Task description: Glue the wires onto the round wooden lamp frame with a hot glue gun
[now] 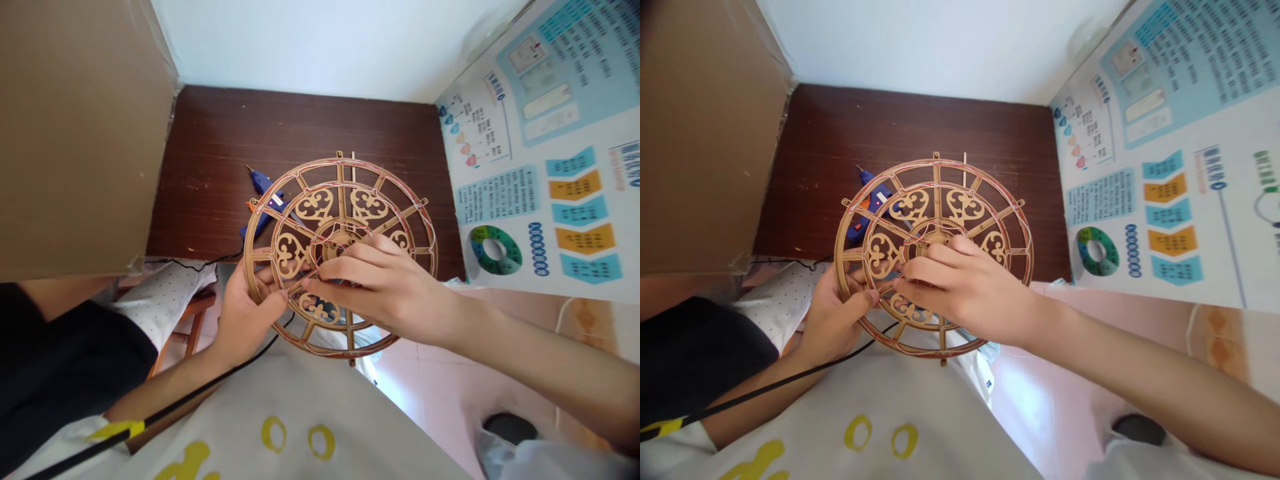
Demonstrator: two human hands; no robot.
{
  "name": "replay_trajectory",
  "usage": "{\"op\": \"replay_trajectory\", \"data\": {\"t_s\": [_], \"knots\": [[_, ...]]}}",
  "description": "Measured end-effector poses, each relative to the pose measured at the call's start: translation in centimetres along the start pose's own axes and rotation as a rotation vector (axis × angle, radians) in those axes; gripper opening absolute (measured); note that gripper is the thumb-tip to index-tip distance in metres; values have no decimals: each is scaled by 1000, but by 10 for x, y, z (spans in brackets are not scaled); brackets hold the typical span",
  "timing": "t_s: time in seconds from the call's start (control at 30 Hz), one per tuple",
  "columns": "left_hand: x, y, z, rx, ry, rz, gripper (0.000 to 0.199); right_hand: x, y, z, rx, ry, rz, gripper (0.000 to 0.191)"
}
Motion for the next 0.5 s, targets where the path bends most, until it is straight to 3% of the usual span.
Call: {"op": "replay_trajectory", "data": {"t_s": [0.23, 0.5], "knots": [[1, 1, -2, -10, 15, 20, 47, 9, 4, -1, 54, 84, 85, 26], [6, -2, -2, -27, 17, 22, 45, 15, -1, 7, 32, 88, 111, 24]]}}
Point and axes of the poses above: each hand's wrist, its own y-axis towards the middle knuckle, its own z-axis out of the palm, x = y × z, the point moved 6 cm from there along y, towards the middle knuckle, and after that the axes turned 12 degrees about z, right-handed, at the moved point
